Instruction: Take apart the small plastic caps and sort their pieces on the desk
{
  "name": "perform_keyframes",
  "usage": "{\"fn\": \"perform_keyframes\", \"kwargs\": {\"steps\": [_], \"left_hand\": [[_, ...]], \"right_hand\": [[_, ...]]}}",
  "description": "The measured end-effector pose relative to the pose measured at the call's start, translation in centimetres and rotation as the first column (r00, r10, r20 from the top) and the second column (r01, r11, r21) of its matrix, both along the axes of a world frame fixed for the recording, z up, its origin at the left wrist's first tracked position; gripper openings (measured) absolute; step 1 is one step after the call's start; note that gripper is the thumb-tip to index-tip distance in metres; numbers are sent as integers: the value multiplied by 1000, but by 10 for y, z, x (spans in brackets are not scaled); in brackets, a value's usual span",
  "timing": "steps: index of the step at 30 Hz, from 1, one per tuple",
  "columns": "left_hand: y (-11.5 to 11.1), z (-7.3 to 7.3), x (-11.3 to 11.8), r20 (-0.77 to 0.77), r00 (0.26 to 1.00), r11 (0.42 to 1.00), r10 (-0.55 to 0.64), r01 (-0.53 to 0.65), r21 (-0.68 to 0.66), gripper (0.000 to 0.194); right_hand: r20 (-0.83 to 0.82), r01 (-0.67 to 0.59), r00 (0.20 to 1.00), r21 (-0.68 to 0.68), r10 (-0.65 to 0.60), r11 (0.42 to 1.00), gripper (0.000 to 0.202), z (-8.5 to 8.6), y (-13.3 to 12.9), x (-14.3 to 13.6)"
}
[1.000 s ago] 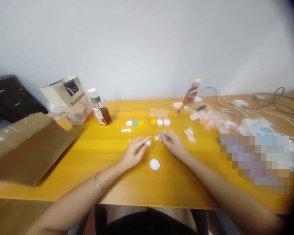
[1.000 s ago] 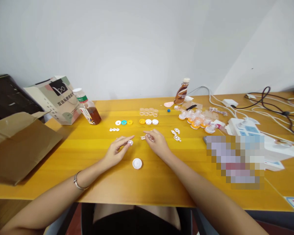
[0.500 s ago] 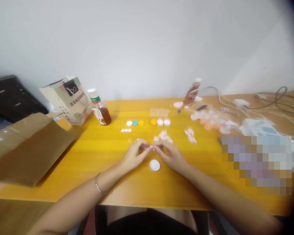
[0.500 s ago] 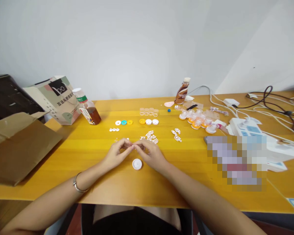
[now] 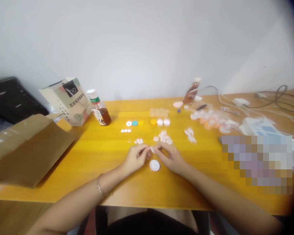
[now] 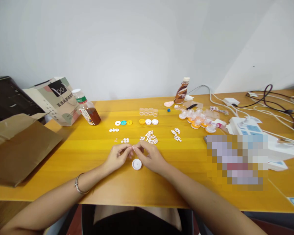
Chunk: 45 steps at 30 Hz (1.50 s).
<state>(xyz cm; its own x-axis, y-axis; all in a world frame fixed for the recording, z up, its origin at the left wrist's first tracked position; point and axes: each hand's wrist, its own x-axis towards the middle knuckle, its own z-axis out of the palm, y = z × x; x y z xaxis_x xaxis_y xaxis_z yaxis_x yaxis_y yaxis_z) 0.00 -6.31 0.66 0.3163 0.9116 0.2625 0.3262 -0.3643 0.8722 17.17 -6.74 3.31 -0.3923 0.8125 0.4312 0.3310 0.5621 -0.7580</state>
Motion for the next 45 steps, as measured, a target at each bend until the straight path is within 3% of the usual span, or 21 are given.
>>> {"fn": "perform_keyframes", "kwargs": {"steps": [6,12,23,33,41,45], "left_hand": [[-2,-3,4,89,996,993,-1,11,-118,36],[-1,6,4,214,976,979,-48,88,-181,40],[3,4,-1,274,953,961,-129,188,-202,37],[3,8,1,273,959,950,-74,150,-272,41],[2,6,2,304,951,943,-63,156,-293,40],[3,11,-3,301,953,967,-27,101,-233,38]], "right_hand": [[-113,-41,993,-143,24,989,20,0,1,1],[-251,-90,968,-298,13,950,22,-2,6,1],[26,-42,999,-176,48,983,27,-3,6,4],[100,13,995,-161,4,987,30,-4,7,2],[232,5,972,45,-15,999,31,2,8,6],[164,112,980,6,-111,994,33,3,14,15]]}}
